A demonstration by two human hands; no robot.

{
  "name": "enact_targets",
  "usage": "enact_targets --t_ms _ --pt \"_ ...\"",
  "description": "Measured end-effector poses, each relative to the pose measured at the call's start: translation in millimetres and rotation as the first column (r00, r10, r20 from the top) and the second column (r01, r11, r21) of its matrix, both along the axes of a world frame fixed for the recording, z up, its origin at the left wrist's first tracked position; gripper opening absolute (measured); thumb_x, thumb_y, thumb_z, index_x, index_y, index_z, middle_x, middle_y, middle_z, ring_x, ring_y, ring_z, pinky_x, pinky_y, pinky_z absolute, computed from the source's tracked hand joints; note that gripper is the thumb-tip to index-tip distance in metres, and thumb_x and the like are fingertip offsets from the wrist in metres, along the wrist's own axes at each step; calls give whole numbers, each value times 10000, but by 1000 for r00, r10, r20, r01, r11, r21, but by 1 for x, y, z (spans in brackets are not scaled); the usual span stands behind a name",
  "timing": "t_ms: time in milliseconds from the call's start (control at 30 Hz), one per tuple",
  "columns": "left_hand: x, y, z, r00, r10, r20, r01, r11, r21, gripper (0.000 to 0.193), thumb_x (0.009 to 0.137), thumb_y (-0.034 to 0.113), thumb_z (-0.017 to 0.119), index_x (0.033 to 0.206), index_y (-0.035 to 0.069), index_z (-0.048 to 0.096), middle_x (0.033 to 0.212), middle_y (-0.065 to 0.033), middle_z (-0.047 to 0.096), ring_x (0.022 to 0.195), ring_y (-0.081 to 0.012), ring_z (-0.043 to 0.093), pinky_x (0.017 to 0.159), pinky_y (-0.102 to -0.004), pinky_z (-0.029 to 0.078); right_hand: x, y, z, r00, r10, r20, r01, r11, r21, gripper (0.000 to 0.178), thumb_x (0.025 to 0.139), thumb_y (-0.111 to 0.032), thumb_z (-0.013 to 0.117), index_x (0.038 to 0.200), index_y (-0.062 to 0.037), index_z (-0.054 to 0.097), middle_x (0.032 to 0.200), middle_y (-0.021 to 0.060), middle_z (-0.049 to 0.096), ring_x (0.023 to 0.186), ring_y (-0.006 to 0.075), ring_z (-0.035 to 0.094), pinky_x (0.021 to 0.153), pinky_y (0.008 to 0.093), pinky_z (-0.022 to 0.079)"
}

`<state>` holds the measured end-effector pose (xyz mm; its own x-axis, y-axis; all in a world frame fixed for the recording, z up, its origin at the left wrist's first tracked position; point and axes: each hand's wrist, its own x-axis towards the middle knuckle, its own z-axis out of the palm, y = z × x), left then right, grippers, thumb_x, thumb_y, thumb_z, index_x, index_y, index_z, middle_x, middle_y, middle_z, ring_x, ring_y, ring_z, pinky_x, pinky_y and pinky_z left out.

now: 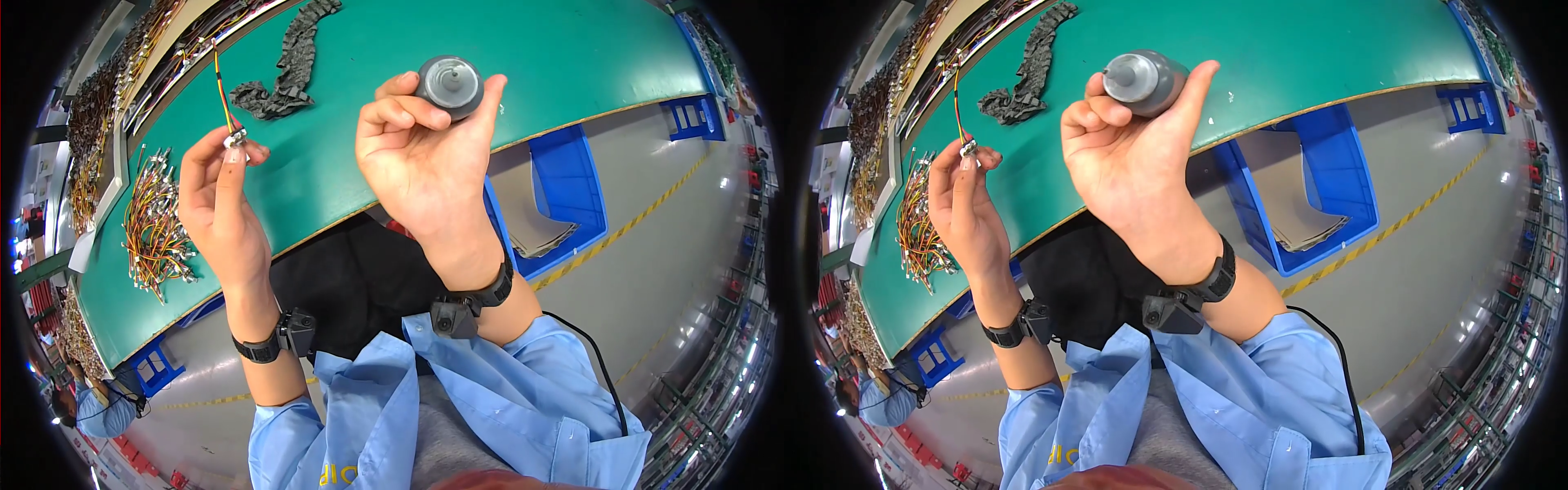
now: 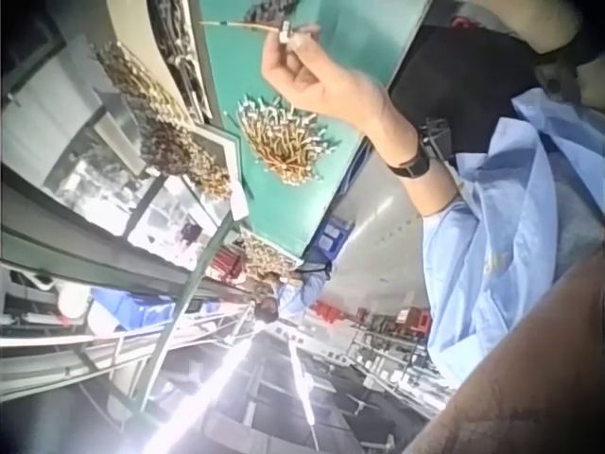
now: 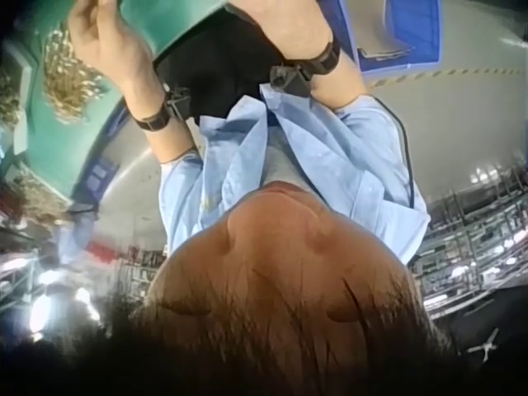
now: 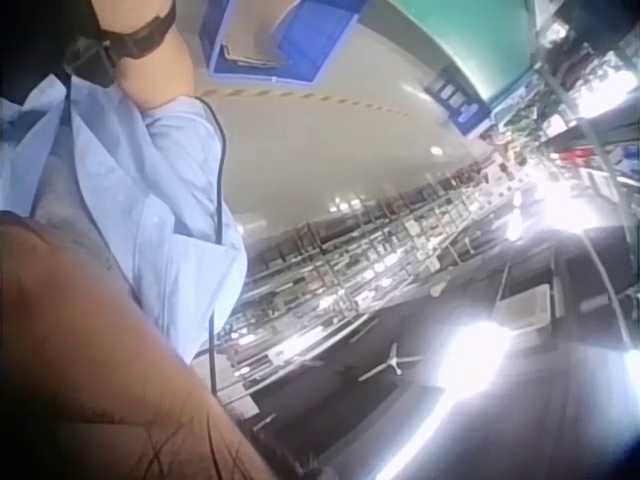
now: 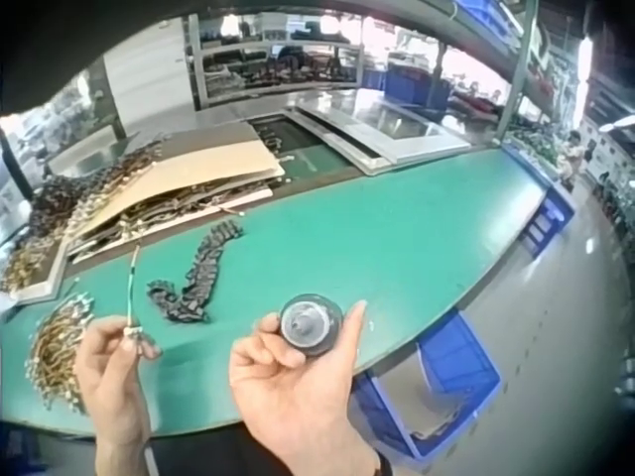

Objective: Applying liquid from a bottle to small electronic components at a factory workbench.

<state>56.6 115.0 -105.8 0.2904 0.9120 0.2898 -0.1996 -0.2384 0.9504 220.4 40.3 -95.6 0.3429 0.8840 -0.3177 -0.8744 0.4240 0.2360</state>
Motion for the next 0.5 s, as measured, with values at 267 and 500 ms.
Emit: enact_targets --t_ms 267,500 --pt "-1 -2 -3 1000 7 -5 -7 1000 -7 228 918 65 573 1110 -58 563 865 -131 653 834 -179 612 848 -344 474 -9 -9 8 998 22 -55 -17 996 89 685 876 -702 432 835 -33 577 717 68 601 585 109 529 593 265 436" --pt "-1 -4 -3 1000 2 -7 -2 1000 -14 231 918 67 573 1113 -57 564 858 -126 653 827 -178 608 845 -344 473 -12 -12 8 997 27 -66 -15 985 172 685 867 -709 435 857 -43 593 674 56 597 590 114 534 583 265 444"
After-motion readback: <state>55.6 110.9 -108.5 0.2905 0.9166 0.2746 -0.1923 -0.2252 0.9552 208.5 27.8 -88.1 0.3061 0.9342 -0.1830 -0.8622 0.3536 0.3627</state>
